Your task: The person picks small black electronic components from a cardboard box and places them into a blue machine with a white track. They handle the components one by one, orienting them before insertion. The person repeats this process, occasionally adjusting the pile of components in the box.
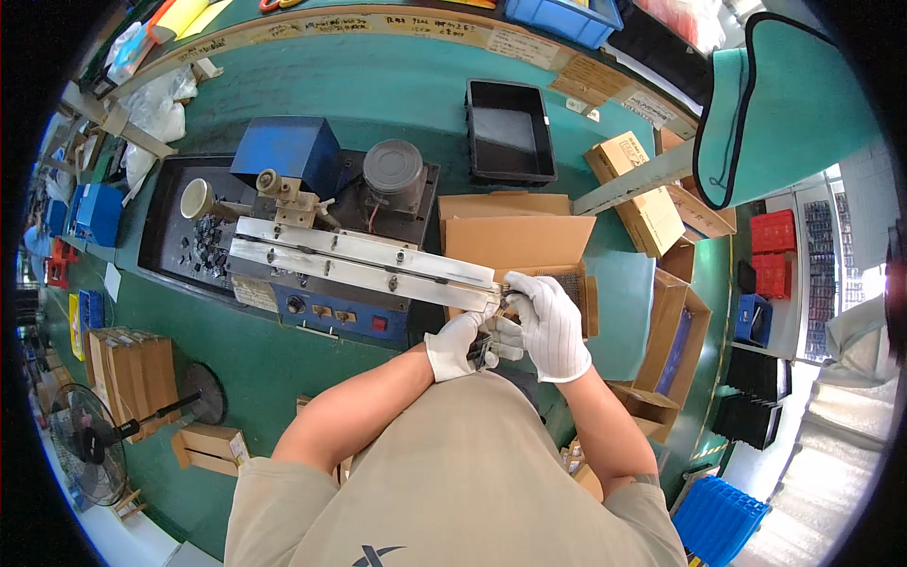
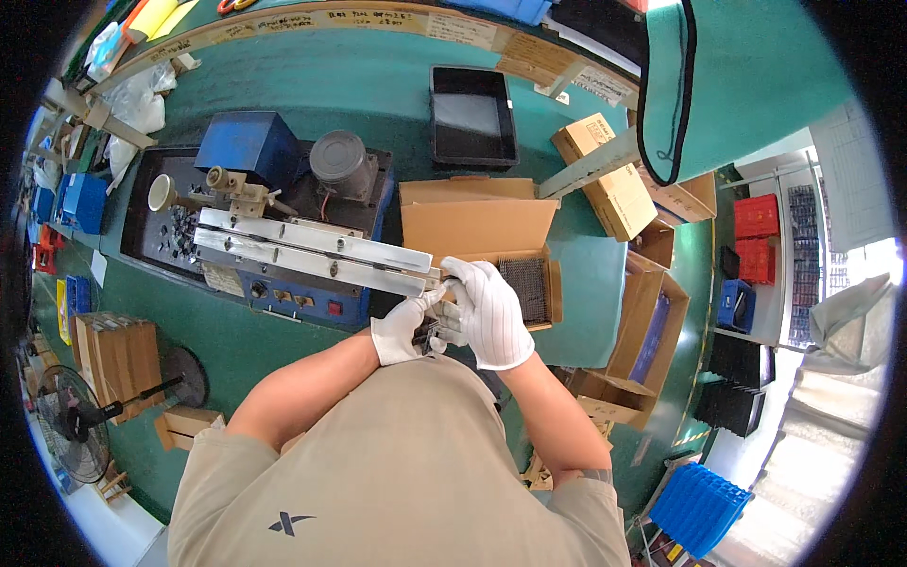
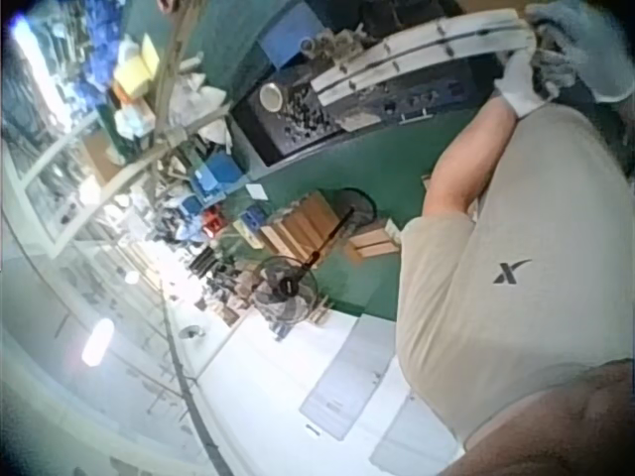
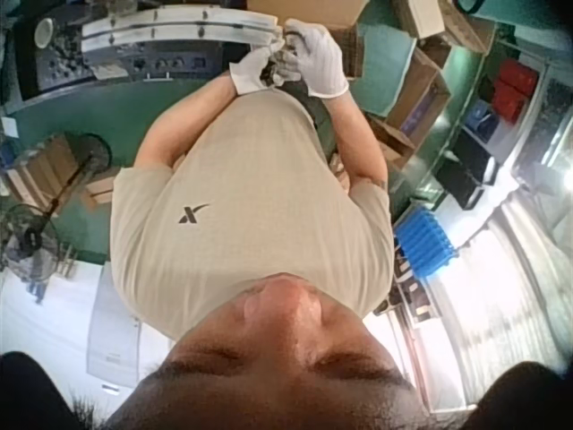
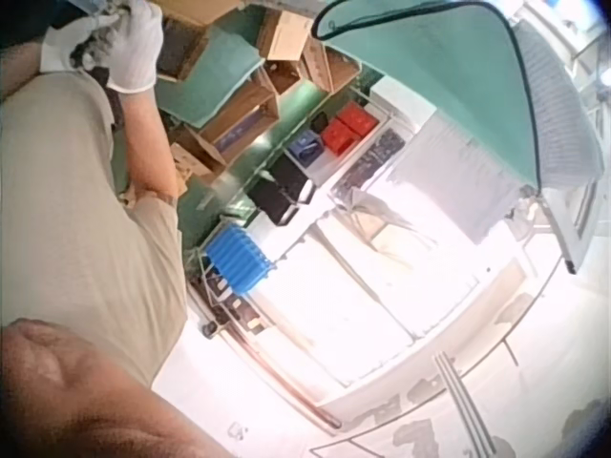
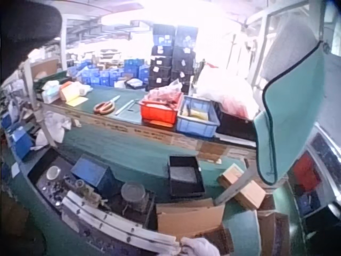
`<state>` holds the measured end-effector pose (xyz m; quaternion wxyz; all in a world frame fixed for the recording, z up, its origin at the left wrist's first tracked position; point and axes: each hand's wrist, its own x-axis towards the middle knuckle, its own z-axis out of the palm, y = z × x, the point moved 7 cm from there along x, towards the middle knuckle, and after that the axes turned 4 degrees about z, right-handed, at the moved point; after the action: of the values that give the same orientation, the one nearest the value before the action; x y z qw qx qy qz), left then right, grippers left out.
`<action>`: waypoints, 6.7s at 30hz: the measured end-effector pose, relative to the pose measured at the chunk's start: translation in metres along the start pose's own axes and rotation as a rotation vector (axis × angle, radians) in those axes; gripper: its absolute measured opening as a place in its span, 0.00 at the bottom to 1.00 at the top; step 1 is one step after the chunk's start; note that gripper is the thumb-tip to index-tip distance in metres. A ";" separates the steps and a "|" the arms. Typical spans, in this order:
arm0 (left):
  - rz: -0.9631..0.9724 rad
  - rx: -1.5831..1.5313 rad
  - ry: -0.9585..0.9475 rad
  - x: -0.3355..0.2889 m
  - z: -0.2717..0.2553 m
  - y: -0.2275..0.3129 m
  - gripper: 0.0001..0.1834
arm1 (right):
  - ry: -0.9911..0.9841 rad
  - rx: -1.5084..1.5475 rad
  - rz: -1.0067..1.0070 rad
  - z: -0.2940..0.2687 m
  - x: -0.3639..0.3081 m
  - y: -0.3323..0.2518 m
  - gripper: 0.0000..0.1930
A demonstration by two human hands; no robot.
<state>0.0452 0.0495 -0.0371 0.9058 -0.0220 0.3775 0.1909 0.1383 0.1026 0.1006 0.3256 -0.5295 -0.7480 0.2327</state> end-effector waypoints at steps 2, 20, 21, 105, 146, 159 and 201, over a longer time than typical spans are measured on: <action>0.021 -0.015 -0.008 0.004 -0.005 -0.001 0.20 | 0.033 -0.026 -0.080 0.004 0.000 -0.005 0.18; 0.002 -0.169 -0.030 0.029 -0.024 -0.014 0.15 | 0.143 -0.153 -0.246 -0.005 0.001 -0.035 0.18; -0.014 -0.173 -0.035 0.027 -0.023 -0.012 0.15 | 0.145 -0.135 -0.218 -0.011 -0.006 -0.034 0.16; 0.039 -0.146 -0.092 0.029 -0.030 -0.021 0.28 | -0.442 -0.173 -0.215 0.023 -0.041 -0.036 0.10; 0.070 -0.114 0.147 0.005 -0.015 -0.022 0.31 | 0.067 0.031 0.094 0.003 -0.019 -0.007 0.19; 0.056 -0.276 -0.182 0.032 -0.027 -0.027 0.37 | -0.402 -0.179 -0.151 0.028 -0.047 -0.013 0.13; 0.102 -0.128 -0.185 0.026 -0.020 -0.022 0.32 | -0.147 -0.151 -0.045 0.000 -0.025 0.010 0.23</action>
<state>0.0566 0.0342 -0.0716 0.9226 -0.0429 0.2798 0.2619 0.1502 0.0822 0.0877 0.2345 -0.5172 -0.7968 0.2066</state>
